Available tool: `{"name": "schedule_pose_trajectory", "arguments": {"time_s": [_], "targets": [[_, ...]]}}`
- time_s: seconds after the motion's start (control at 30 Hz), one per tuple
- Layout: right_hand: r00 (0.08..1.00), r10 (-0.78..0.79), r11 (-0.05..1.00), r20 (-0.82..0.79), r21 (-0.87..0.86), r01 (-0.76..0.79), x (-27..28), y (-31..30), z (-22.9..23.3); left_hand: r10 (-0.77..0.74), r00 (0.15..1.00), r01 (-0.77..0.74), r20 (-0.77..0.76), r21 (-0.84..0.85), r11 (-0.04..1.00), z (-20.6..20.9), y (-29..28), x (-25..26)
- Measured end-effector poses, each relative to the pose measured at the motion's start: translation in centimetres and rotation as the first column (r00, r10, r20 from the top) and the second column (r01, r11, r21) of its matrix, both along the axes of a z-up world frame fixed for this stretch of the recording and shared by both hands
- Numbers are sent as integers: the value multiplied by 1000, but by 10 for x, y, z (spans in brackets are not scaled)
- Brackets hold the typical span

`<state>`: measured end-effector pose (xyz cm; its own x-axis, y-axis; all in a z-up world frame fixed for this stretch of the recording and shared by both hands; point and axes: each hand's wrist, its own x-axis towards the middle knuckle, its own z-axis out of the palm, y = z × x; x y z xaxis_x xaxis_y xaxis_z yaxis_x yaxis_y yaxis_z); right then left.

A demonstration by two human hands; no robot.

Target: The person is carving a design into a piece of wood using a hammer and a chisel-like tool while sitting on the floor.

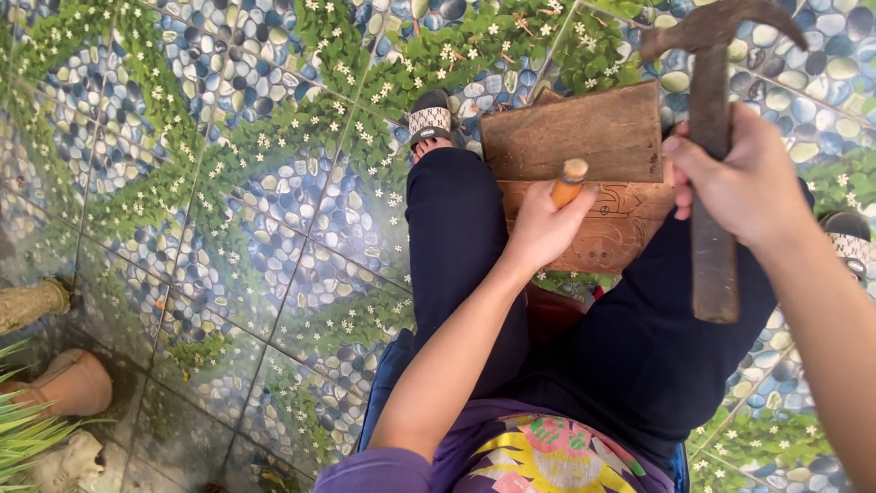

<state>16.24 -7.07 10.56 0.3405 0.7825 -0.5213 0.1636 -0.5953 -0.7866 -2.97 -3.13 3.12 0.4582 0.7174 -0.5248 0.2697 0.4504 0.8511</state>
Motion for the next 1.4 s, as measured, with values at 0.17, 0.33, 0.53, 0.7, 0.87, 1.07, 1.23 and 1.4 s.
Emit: {"name": "schedule_pose_trajectory", "arguments": {"time_s": [0.17,0.33,0.53,0.7,0.87,1.07,1.23,1.4], "targets": [[996,-41,999,-81,6,42,3,-8,-37,38,998,-43,58,99,994,13,-18,-21],[992,-53,975,-112,209,75,3,-12,-44,119,969,-165,215,211,963,18,-38,-39],[980,-97,950,-171,279,143,-1,-18,-40,48,932,-223,358,467,856,38,-67,-56],[966,-129,925,-225,323,199,-5,-20,-43,79,936,-292,344,628,722,33,-92,-62],[957,-171,911,-236,333,245,-6,-17,-39,89,930,-311,356,634,708,28,-82,-55],[953,-172,898,-249,359,256,-3,-25,-35,578,655,-612,487,-108,784,36,-12,-21],[932,-211,867,-294,384,318,9,-33,-39,-73,994,12,80,582,813,111,21,-16],[930,-230,836,-287,432,340,14,-34,-40,-303,645,734,-702,457,503,71,17,-25]]}}
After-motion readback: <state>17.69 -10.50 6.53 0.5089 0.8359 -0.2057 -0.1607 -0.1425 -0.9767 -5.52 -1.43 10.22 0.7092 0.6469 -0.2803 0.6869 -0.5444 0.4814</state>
